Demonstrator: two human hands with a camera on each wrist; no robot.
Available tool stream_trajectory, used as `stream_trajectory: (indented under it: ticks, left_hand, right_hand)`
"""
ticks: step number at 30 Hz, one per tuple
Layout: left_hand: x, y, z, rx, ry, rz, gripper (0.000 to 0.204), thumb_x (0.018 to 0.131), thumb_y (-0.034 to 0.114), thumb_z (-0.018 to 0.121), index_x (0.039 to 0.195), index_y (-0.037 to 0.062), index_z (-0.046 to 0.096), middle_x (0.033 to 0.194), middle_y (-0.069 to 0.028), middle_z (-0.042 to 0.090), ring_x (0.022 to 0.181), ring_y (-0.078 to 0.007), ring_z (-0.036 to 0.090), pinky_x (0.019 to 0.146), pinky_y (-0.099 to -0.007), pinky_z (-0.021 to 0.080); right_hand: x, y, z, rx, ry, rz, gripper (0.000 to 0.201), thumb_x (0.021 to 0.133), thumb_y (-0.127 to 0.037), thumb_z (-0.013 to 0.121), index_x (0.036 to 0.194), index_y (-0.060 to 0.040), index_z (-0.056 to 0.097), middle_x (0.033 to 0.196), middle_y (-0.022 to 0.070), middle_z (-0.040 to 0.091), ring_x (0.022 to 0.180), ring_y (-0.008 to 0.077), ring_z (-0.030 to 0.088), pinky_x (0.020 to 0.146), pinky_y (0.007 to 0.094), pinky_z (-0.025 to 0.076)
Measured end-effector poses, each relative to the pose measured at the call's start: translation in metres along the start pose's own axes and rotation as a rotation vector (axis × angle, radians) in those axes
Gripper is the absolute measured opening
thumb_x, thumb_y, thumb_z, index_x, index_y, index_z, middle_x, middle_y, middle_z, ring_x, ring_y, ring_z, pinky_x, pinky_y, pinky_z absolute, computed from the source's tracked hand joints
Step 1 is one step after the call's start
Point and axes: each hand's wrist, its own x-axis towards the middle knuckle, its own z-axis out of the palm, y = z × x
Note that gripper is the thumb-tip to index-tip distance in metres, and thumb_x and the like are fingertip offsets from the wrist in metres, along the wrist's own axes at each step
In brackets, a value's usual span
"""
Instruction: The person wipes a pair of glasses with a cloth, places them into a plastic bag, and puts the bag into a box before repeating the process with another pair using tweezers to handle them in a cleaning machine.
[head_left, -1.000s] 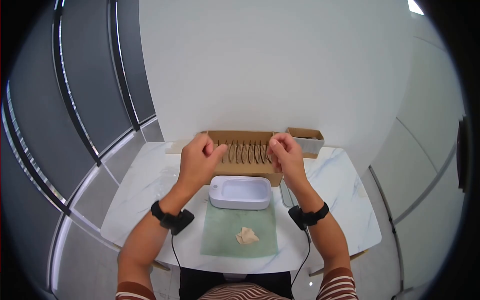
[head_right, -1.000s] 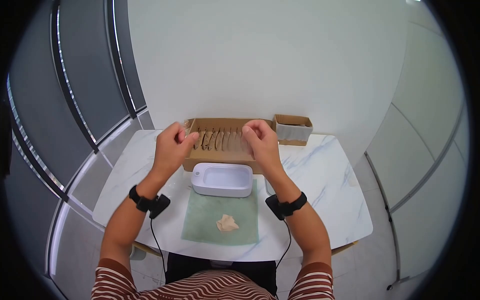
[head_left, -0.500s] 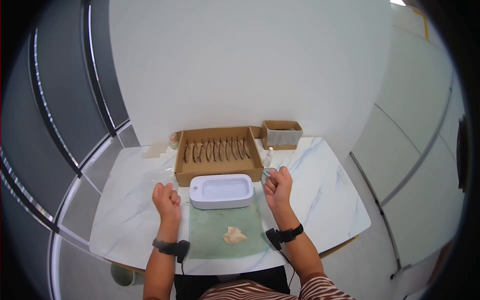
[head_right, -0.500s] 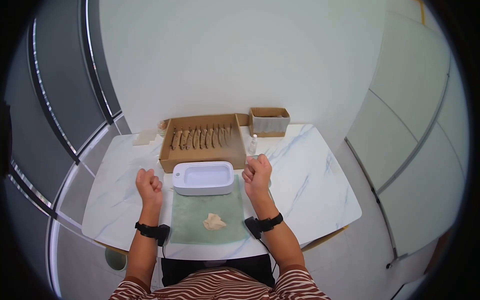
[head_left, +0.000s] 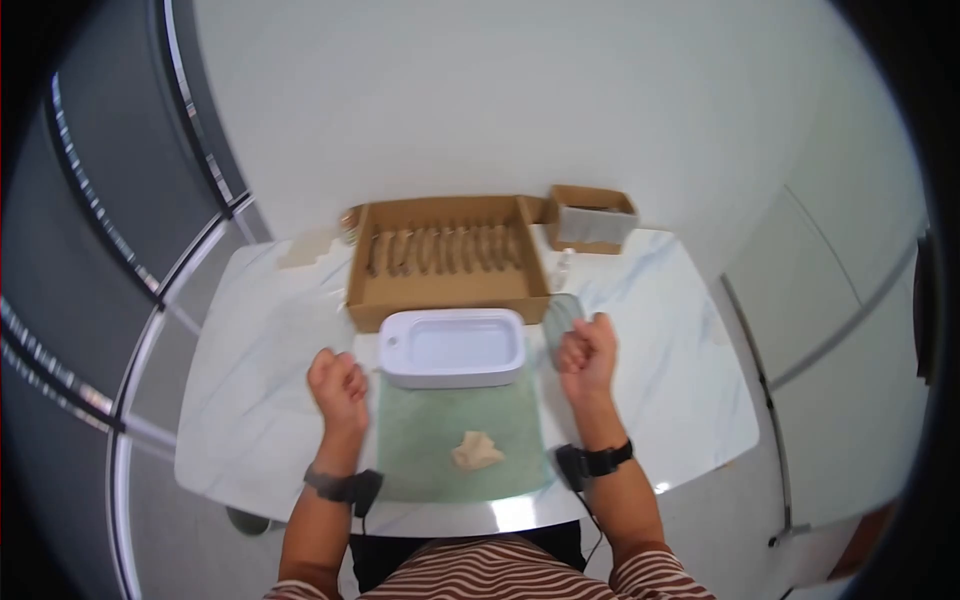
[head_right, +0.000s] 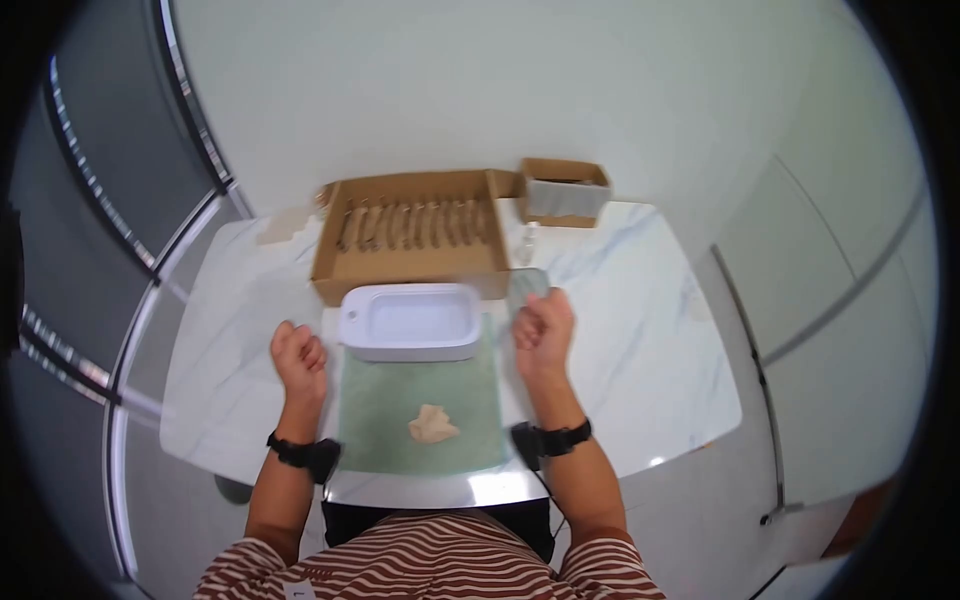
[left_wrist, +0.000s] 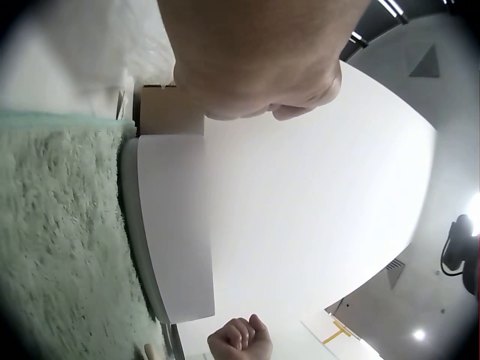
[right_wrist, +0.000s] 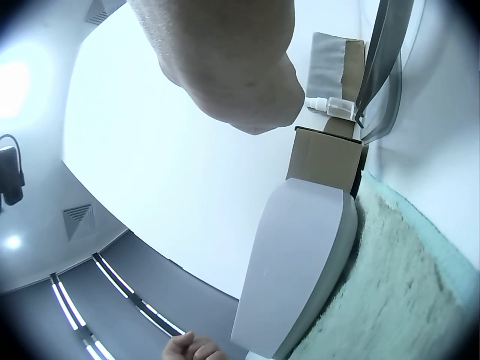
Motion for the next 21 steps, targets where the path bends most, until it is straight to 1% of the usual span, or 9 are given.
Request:
stream_trajectory:
  ticks: [4, 7, 8, 10, 11, 13, 18, 20, 21]
  left_hand:
    - [0.000, -0.003, -0.003, 0.048, 0.013, 0.043, 0.038, 0.092, 0.004, 0.061, 0.069, 0.0179, 0.034, 0.058, 0.0050, 0.036, 0.043, -0.0054, 0.030, 0.038, -0.0240, 0.021]
    - [0.000, 0.002, 0.004, 0.017, 0.061, -0.004, 0.036, 0.089, -0.002, 0.059, 0.069, 0.0152, 0.034, 0.060, 0.0026, 0.038, 0.045, -0.0064, 0.032, 0.040, -0.0245, 0.023]
    - [0.000, 0.006, 0.007, -0.042, 0.069, -0.042, 0.035, 0.088, -0.002, 0.060, 0.066, 0.0116, 0.037, 0.058, 0.0010, 0.042, 0.045, -0.0061, 0.032, 0.041, -0.0262, 0.022]
    - [0.002, 0.001, 0.005, -0.026, 0.053, -0.054, 0.036, 0.087, -0.005, 0.058, 0.066, 0.0125, 0.035, 0.059, 0.0017, 0.041, 0.046, -0.0062, 0.031, 0.042, -0.0262, 0.022]
    - [0.001, 0.000, 0.004, -0.022, 0.028, -0.068, 0.036, 0.086, -0.006, 0.057, 0.067, 0.0137, 0.034, 0.061, 0.0014, 0.041, 0.046, -0.0068, 0.031, 0.042, -0.0263, 0.022]
    - [-0.001, -0.003, 0.006, -0.007, 0.031, -0.048, 0.037, 0.086, -0.006, 0.058, 0.066, 0.0134, 0.033, 0.060, 0.0020, 0.040, 0.047, -0.0063, 0.031, 0.042, -0.0262, 0.022]
    - [-0.005, -0.008, 0.012, 0.116, 0.047, 0.018, 0.039, 0.086, -0.003, 0.060, 0.065, 0.0134, 0.032, 0.059, 0.0046, 0.037, 0.048, -0.0047, 0.030, 0.043, -0.0258, 0.021]
    - [-0.006, -0.005, 0.014, 0.194, 0.025, 0.081, 0.036, 0.086, 0.001, 0.063, 0.064, 0.0107, 0.036, 0.058, 0.0051, 0.037, 0.052, -0.0045, 0.031, 0.046, -0.0263, 0.024]
    - [-0.006, -0.002, 0.014, 0.189, 0.020, 0.081, 0.036, 0.086, 0.001, 0.063, 0.064, 0.0107, 0.036, 0.058, 0.0051, 0.037, 0.052, -0.0045, 0.031, 0.046, -0.0263, 0.024]
  right_hand:
    - [0.006, -0.001, -0.017, 0.016, -0.035, 0.009, 0.042, 0.095, -0.004, 0.061, 0.073, -0.0206, 0.029, 0.059, -0.0077, 0.027, 0.042, 0.0043, 0.027, 0.034, 0.0219, 0.020]
    - [0.007, -0.006, -0.015, 0.025, -0.083, 0.035, 0.040, 0.097, -0.004, 0.056, 0.072, -0.0197, 0.029, 0.058, -0.0067, 0.025, 0.043, 0.0049, 0.022, 0.035, 0.0231, 0.018]
    - [0.005, -0.002, -0.013, 0.023, -0.115, 0.057, 0.040, 0.097, -0.004, 0.056, 0.072, -0.0197, 0.029, 0.058, -0.0067, 0.025, 0.043, 0.0049, 0.022, 0.035, 0.0231, 0.018]
    - [0.005, -0.002, -0.009, 0.002, -0.071, 0.037, 0.039, 0.098, -0.004, 0.054, 0.072, -0.0188, 0.028, 0.058, -0.0065, 0.024, 0.043, 0.0054, 0.020, 0.037, 0.0234, 0.018]
    - [0.004, -0.002, -0.006, -0.011, -0.099, 0.042, 0.039, 0.098, -0.004, 0.054, 0.072, -0.0188, 0.028, 0.058, -0.0065, 0.024, 0.043, 0.0054, 0.020, 0.037, 0.0234, 0.018]
    - [0.002, -0.001, -0.004, -0.035, -0.077, 0.041, 0.040, 0.097, -0.003, 0.054, 0.072, -0.0185, 0.028, 0.059, -0.0065, 0.023, 0.044, 0.0055, 0.020, 0.037, 0.0237, 0.019]
    - [-0.002, 0.001, 0.005, -0.156, -0.126, 0.018, 0.041, 0.096, -0.006, 0.056, 0.072, -0.0187, 0.026, 0.059, -0.0067, 0.022, 0.044, 0.0053, 0.020, 0.037, 0.0237, 0.018]
    - [-0.007, 0.004, 0.019, -0.280, -0.218, -0.020, 0.041, 0.095, -0.005, 0.060, 0.073, -0.0185, 0.027, 0.059, -0.0071, 0.025, 0.045, 0.0045, 0.021, 0.039, 0.0236, 0.017]
    - [-0.010, 0.004, 0.027, -0.283, -0.217, -0.027, 0.041, 0.095, -0.005, 0.060, 0.073, -0.0185, 0.027, 0.059, -0.0071, 0.025, 0.045, 0.0045, 0.021, 0.039, 0.0236, 0.017]
